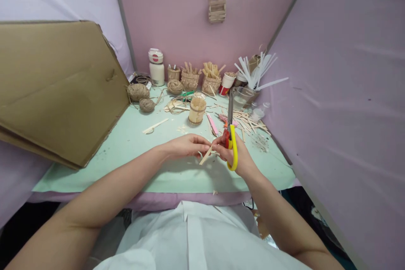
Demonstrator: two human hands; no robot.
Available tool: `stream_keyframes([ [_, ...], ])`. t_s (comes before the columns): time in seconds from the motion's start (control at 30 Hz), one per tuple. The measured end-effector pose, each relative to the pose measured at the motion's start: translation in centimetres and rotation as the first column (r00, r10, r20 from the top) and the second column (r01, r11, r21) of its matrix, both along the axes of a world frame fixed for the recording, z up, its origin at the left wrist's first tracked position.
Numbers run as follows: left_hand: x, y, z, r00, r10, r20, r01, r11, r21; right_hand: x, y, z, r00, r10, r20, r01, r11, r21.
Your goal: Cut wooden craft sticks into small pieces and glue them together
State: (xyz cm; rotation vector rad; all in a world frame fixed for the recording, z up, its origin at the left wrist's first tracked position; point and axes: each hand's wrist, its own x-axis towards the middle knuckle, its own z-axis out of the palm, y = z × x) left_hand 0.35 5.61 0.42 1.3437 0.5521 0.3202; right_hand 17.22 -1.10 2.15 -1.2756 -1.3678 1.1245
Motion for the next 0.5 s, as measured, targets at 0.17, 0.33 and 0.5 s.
stream_keyframes([
  [0.17, 0.2, -0.2, 0.3, 0.996, 0.019, -0.090, -0.001, 0.979, 0.204, 0.3, 0.2, -1.0, 0.993, -0.067, 0.092, 0.067, 0.998, 0.003],
  [0.33, 0.3, -0.3, 0.1, 0.992, 0.104, -0.077, -0.076, 0.950, 0.303, 0.4, 0.4, -1.9, 0.990, -0.099, 0.099, 0.096, 0.995, 0.041],
  [0.5, 0.4, -0.2, 0.1, 0.965, 0.261, 0.015, -0.256, 0.931, 0.261, 1.4, -0.9, -2.1, 0.982, -0.014, 0.186, 0.019, 0.999, -0.026],
])
